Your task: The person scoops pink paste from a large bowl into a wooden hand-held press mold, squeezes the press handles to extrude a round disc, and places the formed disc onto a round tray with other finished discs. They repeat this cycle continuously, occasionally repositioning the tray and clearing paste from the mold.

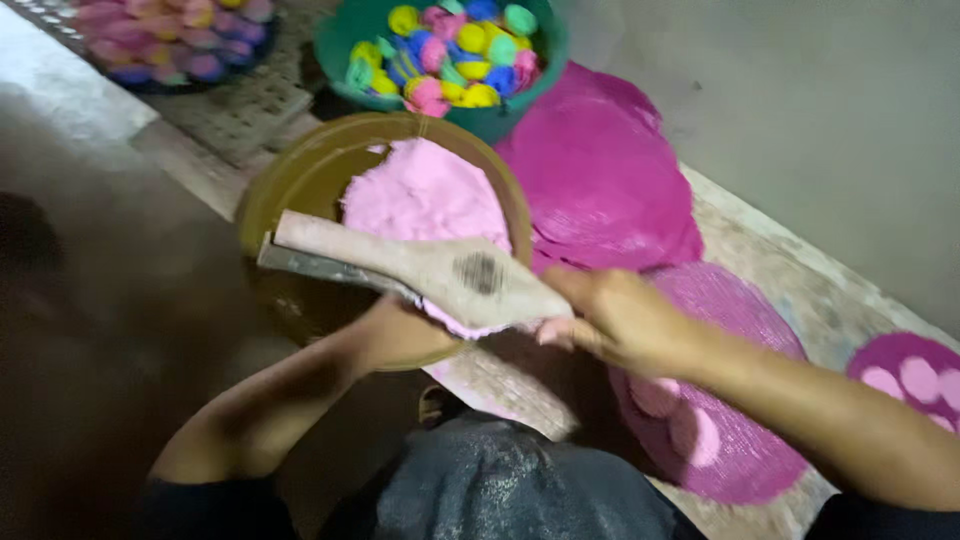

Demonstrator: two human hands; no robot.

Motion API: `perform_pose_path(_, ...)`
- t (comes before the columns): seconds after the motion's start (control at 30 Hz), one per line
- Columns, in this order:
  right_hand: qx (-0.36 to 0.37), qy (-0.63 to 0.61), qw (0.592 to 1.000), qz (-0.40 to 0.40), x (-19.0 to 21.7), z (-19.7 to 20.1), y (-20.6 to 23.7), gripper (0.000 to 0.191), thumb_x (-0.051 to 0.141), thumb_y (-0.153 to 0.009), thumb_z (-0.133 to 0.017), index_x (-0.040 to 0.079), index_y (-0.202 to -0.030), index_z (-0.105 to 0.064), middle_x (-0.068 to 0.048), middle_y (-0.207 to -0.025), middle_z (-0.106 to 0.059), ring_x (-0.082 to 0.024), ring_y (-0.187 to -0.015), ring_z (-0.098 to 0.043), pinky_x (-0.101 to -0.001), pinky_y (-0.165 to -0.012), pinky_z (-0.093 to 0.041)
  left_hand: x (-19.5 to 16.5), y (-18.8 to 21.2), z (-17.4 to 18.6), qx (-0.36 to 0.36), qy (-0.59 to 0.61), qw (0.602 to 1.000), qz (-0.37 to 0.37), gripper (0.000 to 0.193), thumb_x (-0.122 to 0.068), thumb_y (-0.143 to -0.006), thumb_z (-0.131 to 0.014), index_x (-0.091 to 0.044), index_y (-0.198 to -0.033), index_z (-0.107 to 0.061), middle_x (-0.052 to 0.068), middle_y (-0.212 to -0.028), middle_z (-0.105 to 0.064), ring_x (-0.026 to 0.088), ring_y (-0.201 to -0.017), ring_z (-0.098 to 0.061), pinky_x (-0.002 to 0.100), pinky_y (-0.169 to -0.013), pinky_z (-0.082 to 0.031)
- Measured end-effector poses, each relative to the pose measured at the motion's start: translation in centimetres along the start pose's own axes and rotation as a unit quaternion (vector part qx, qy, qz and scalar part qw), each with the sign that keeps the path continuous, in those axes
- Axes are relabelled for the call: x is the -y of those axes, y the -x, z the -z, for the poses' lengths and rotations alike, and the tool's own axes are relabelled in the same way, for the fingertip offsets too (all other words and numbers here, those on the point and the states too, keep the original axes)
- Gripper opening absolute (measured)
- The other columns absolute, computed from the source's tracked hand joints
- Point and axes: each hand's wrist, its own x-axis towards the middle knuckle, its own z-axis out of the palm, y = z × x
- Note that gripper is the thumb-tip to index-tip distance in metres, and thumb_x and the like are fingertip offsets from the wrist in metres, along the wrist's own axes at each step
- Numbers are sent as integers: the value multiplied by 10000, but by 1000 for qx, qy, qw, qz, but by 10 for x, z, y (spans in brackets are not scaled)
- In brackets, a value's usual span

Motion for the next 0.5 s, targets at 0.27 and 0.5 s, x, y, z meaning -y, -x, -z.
perform_pose_path(0.27,60,112,924,362,20,-20,-95,559,592,-896,-618,42,-839,-542,-160,-732,-601,-376,-683,-639,-482,-586,-471,1,57,0,0,-24,997,-71,494,-317,-918,-571,-197,-1397,-554,189,-884,-703,372,-777,-692,493,-681,-548)
perform_pose_path(0.5,179,-199,939,216,41,-59,-89,471,431,-1098,-554,11,-884,-550,-151,-782,-589,-388,-779,-646,-476,-673,-469,56,106,15,135,-28,990,-13,474,-368,-910,-514,-276,-1370,-574,192,-816,-724,397,-743,-706,530,-669,-549)
